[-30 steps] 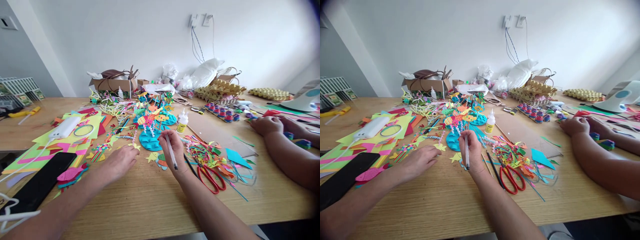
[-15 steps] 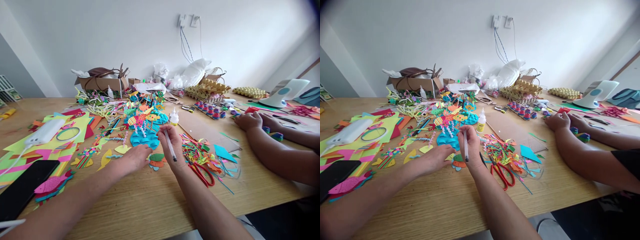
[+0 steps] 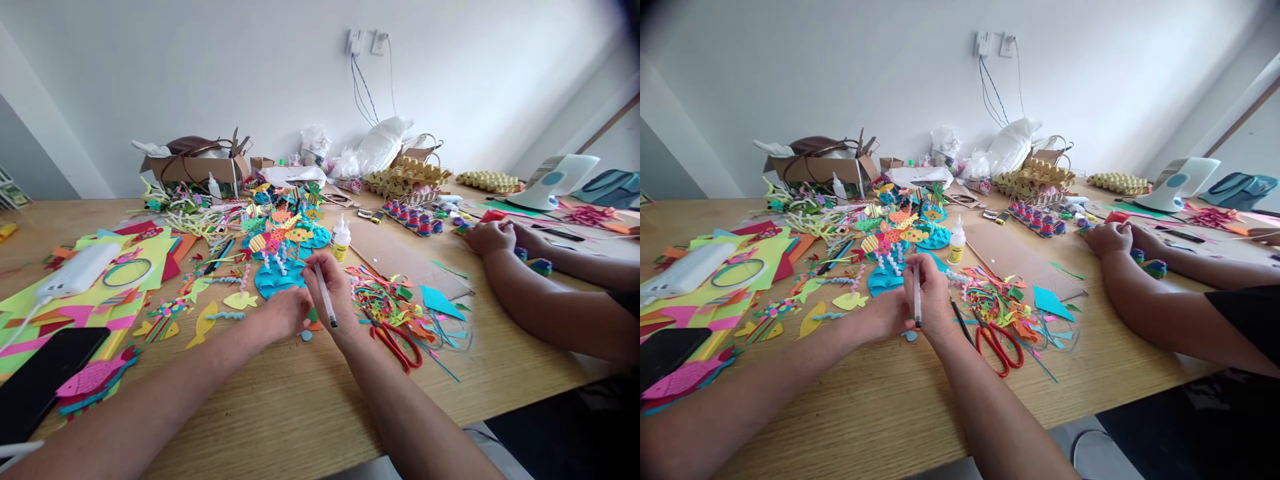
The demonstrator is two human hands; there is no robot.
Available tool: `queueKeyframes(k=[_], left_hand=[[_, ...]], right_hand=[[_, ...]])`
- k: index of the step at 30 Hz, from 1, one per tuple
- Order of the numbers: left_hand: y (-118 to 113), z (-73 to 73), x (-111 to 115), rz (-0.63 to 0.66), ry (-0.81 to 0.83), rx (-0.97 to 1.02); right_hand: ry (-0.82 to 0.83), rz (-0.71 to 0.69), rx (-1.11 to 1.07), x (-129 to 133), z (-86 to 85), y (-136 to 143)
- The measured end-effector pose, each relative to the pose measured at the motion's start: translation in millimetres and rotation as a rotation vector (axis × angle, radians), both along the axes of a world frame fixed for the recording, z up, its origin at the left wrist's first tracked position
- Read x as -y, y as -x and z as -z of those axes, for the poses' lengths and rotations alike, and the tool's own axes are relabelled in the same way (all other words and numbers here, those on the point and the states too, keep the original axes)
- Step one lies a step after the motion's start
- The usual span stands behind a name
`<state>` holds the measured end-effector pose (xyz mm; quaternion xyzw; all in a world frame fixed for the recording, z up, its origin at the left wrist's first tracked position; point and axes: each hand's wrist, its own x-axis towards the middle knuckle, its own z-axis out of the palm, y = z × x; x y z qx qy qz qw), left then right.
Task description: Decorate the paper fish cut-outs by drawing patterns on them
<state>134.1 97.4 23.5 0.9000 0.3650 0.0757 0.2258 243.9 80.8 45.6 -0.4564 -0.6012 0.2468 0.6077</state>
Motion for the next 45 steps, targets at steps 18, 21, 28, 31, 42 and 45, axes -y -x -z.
queueKeyframes(k=[18,21,28,31,42,45], left_hand=[[47.5,-23.8,-1.7,-0.171,0.133,0.098],[69.7,-19.7,15.6,-0.204,0.19,0.147],[104.3,0.4,53.5,-0.248,0.317,0.169],[110.7,-0.5,59.0,-0.272,0.336,0.172],[111.2,6.5,64.4,-0.293,0.318,0.15],[115.7,6.1,69.9,-0.28,0.32,0.136]], right_hand=[[0.042,-0.106,0.08,-4.0,1.7,-2.4],[0.119,-0.283,0.175,3.7,2.4,3.5],[0.165,-0.486,0.51,27.0,7.2,29.4],[0.155,-0.489,0.615,32.2,10.5,36.1],[0.044,-0.428,0.731,41.5,28.2,40.7],[-0.035,-0.415,0.803,41.8,33.4,40.3]])
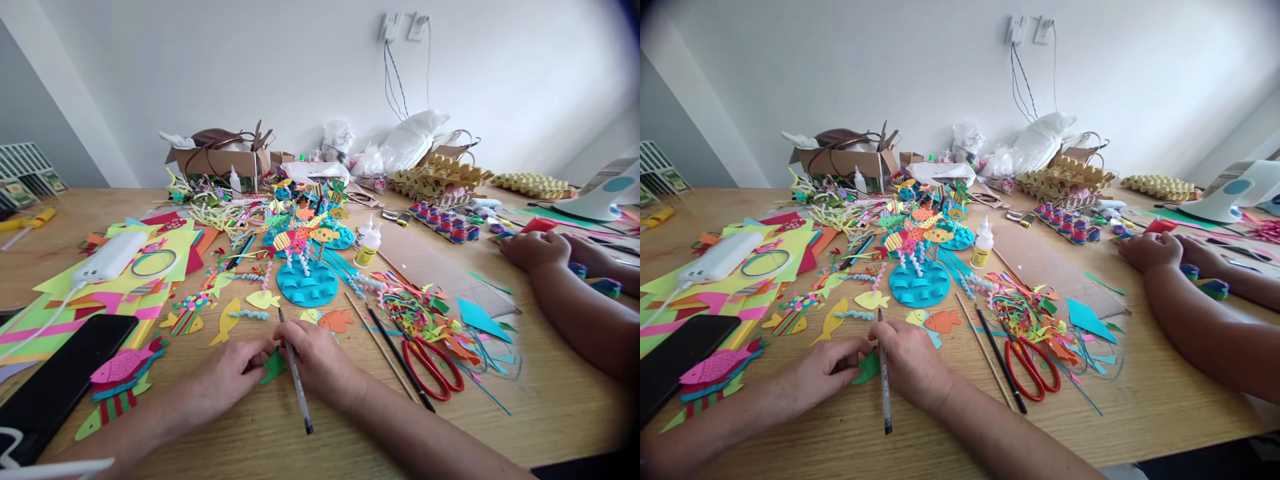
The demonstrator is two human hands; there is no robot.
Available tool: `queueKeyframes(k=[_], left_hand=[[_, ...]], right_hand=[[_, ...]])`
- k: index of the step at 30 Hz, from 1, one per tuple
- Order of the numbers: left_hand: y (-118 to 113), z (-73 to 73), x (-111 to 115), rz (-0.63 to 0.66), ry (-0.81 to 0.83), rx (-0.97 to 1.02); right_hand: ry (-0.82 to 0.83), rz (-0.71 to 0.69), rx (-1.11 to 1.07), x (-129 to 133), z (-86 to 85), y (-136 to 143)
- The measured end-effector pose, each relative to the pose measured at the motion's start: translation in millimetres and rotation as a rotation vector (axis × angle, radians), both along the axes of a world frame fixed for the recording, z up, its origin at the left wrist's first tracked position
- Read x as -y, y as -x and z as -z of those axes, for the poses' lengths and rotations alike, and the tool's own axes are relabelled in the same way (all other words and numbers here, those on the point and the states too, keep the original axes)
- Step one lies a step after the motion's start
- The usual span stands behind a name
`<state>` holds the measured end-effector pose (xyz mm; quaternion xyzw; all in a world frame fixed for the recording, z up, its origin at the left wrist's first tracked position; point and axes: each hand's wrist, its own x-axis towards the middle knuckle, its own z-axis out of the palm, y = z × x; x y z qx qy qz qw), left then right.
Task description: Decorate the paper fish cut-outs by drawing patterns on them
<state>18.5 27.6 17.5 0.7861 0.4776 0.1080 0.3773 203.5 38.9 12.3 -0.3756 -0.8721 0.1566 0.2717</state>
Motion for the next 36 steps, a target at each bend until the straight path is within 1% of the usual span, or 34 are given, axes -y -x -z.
queueKeyframes(k=[2,5,7,9,14,15,17,22,28,33,36], left_hand=[[2.6,-2.0,3.5,0.037,-0.042,-0.042],[6.2,-7.0,7.3,0.077,-0.157,-0.215],[10.9,-10.0,8.2,0.068,-0.246,-0.328],[20.0,-10.7,7.1,0.048,-0.366,-0.379],[55.3,-0.8,-3.0,-0.017,-0.743,-0.372],[61.1,1.5,-5.5,-0.022,-0.807,-0.376],[68.8,4.4,-10.2,-0.024,-0.878,-0.397],[68.7,4.0,-18.7,0.02,-0.949,-0.417],[65.2,9.7,-27.9,0.028,-0.935,-0.351],[69.8,11.0,-34.4,-0.02,-0.944,-0.296],[75.4,10.7,-37.0,-0.041,-0.95,-0.299]], right_hand=[[-0.019,0.009,0.021,-0.4,3.0,-0.2],[-0.014,0.025,0.043,-1.3,6.1,-0.5],[-0.012,0.035,0.059,-1.8,7.5,-1.0],[-0.018,0.046,0.082,-2.5,8.5,-1.6],[-0.073,0.071,0.071,-5.9,8.0,-3.9],[-0.087,0.075,0.048,-6.6,7.2,-4.5],[-0.105,0.08,-0.006,-7.7,5.4,-6.0],[-0.146,0.107,-0.117,-8.1,2.0,-10.1],[-0.167,0.082,-0.2,-6.7,-0.5,-11.0],[-0.124,0.073,-0.234,-3.7,-3.6,-12.0],[-0.069,0.083,-0.253,-0.6,-10.2,-15.1]])
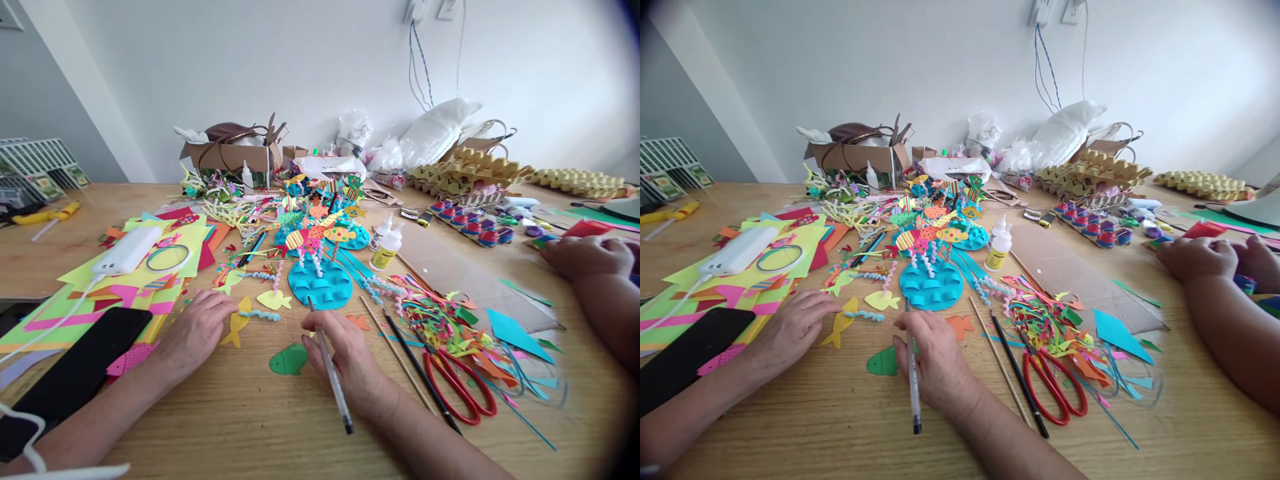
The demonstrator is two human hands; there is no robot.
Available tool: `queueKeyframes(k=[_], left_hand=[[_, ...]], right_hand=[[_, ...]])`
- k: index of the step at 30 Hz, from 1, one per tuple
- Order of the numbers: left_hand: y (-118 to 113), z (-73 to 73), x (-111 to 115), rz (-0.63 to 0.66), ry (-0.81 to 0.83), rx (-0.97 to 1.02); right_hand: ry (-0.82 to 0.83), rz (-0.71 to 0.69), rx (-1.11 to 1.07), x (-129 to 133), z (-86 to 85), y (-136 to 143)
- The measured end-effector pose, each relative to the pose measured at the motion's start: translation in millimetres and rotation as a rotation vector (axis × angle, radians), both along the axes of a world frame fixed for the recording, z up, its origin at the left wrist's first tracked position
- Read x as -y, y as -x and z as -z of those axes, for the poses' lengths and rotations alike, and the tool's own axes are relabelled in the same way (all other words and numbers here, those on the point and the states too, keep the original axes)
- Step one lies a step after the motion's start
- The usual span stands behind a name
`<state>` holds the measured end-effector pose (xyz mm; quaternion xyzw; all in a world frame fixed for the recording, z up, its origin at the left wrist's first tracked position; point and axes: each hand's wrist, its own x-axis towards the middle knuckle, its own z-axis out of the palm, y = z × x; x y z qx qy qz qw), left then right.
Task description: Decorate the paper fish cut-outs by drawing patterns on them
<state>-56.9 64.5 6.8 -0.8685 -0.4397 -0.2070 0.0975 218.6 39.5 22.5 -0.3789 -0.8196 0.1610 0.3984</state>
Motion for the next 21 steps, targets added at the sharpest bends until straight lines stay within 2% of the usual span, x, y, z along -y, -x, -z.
queueKeyframes(k=[3,7,9,11,15,19,21], left_hand=[[4.8,1.9,-1.1,-0.003,-0.013,-0.005],[5.4,2.5,0.8,0.019,-0.022,-0.017],[3.1,0.9,3.0,0.034,-0.019,-0.018],[-0.1,-0.9,5.1,0.046,-0.023,-0.014],[-4.6,-1.0,7.1,0.056,-0.074,0.007],[-4.5,3.5,6.2,0.076,-0.091,0.003],[-3.8,5.2,5.6,0.063,-0.077,0.017]], right_hand=[[0.149,-0.077,-0.048,1.4,-15.2,-5.1],[0.488,-0.249,-0.196,-4.1,-41.4,-10.8],[0.603,-0.241,-0.273,-10.8,-49.3,-9.7],[0.641,-0.203,-0.336,-19.1,-50.8,-5.2],[0.558,-0.16,-0.379,-33.5,-41.9,9.1],[0.32,-0.036,-0.073,-40.7,-33.7,23.9],[0.278,0.014,0.128,-43.0,-30.7,32.0]])
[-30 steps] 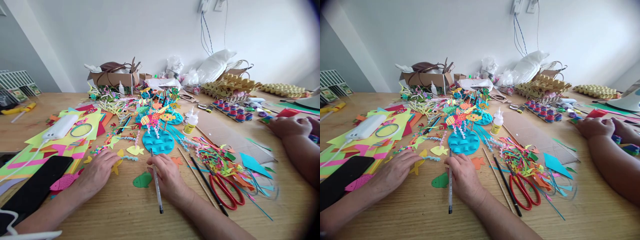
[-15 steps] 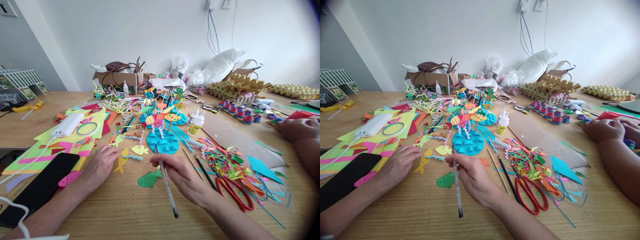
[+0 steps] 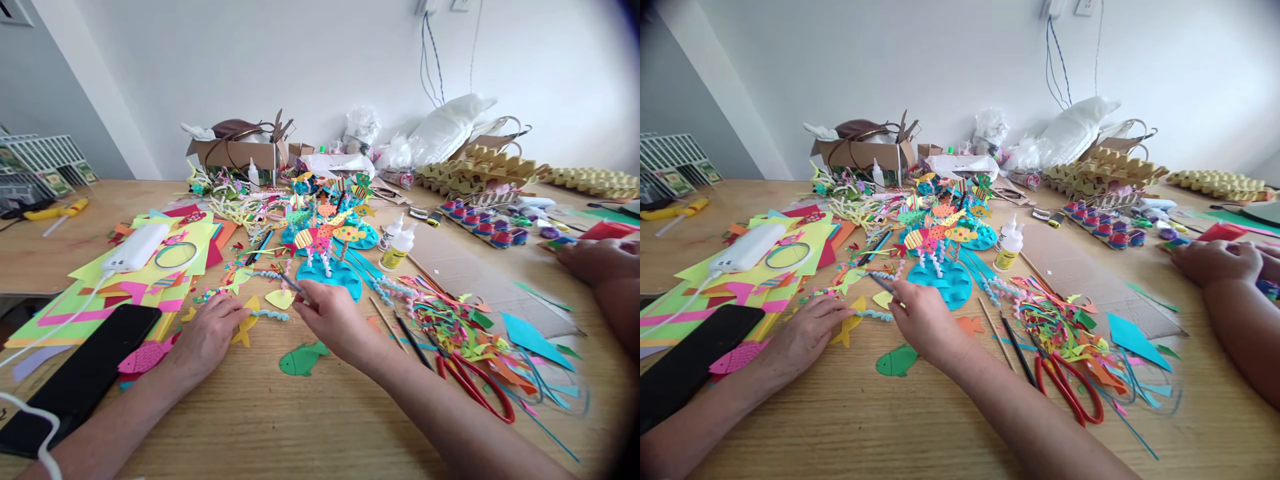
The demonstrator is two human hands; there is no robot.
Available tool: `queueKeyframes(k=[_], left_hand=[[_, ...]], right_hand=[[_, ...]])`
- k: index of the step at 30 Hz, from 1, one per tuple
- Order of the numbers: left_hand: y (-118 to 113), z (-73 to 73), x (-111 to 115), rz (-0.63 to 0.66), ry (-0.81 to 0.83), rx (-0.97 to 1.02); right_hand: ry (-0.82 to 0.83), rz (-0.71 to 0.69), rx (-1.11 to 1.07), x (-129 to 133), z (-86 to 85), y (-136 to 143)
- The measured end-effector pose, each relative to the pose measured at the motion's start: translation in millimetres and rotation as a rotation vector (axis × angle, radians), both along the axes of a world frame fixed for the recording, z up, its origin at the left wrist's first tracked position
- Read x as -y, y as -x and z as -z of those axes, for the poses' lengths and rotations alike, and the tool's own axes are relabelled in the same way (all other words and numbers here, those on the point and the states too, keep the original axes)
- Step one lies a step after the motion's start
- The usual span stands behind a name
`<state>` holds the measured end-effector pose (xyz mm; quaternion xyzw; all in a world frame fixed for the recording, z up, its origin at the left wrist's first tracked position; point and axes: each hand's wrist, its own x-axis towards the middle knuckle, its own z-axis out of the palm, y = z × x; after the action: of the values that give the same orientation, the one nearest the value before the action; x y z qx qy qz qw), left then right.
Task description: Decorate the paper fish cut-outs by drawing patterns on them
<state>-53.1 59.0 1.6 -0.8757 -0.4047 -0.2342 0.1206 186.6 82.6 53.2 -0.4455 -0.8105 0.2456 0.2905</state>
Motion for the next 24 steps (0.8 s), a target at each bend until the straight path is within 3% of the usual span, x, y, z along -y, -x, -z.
queueKeyframes(k=[3,11,18,24], left_hand=[[1.0,0.8,-0.7,-0.015,0.066,0.03],[4.9,5.0,-3.3,0.002,0.151,0.081],[4.8,5.3,-2.6,0.009,0.147,0.083],[5.5,9.4,-4.0,0.002,0.143,0.082]], right_hand=[[0.053,-0.052,0.132,-3.5,3.9,12.8],[0.435,-0.099,0.001,-8.5,11.7,36.6],[0.21,-0.106,0.098,-5.2,21.1,44.1],[0.19,-0.111,0.156,-4.7,26.0,44.6]])
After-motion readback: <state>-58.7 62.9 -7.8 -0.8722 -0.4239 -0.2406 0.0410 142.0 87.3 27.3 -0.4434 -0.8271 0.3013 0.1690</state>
